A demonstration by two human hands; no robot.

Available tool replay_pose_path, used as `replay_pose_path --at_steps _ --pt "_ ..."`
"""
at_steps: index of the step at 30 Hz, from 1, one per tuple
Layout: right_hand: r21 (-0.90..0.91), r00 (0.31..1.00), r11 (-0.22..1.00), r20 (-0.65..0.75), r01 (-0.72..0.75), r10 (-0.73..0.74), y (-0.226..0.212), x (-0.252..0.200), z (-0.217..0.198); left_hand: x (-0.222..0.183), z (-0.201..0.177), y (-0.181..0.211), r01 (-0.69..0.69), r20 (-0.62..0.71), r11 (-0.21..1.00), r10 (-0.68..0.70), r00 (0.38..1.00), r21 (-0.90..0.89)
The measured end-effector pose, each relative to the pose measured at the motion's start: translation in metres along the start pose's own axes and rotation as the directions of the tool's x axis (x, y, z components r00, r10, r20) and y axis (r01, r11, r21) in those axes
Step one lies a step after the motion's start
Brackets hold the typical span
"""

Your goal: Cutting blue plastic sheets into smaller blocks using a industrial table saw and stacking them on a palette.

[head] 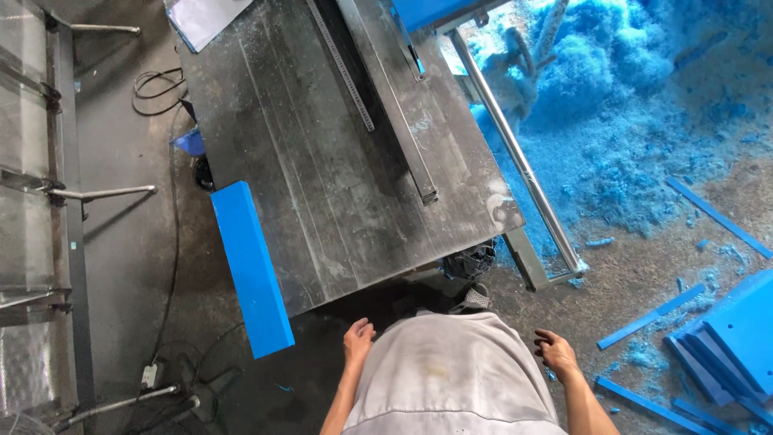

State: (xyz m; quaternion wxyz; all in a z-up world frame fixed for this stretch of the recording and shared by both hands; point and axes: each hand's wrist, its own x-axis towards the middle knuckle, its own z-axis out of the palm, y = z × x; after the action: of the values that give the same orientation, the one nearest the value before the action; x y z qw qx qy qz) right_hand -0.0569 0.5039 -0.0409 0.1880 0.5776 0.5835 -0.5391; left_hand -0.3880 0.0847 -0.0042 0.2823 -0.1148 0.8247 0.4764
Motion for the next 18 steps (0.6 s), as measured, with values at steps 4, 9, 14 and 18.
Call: replay_pose_path --at_steps 4,9,14,18 --pt "-0.011 0.999 1.000 0.050 0.010 -0.009 -0.007 0.017 -0.004 -0.033 -0.001 0.024 0.217 -0.025 0.973 -0.220 0.975 -0.082" --pt "-0.014 0.997 0.998 0.045 0.055 -0.055 -0.039 0.012 -0.011 -0.040 0.003 0.007 0.226 -0.020 0.969 -0.229 0.973 -0.102" --pt "-0.043 0.994 0.994 0.050 0.097 -0.095 -0.047 0.013 -0.017 -0.033 0.007 -0.018 0.179 0.004 0.964 -0.181 0.983 -0.196" --pt "-0.094 0.999 0.995 0.022 0.042 -0.040 -0.051 0.002 -0.020 -0.031 0.007 -0.016 0.205 -0.003 0.965 -0.208 0.978 -0.161"
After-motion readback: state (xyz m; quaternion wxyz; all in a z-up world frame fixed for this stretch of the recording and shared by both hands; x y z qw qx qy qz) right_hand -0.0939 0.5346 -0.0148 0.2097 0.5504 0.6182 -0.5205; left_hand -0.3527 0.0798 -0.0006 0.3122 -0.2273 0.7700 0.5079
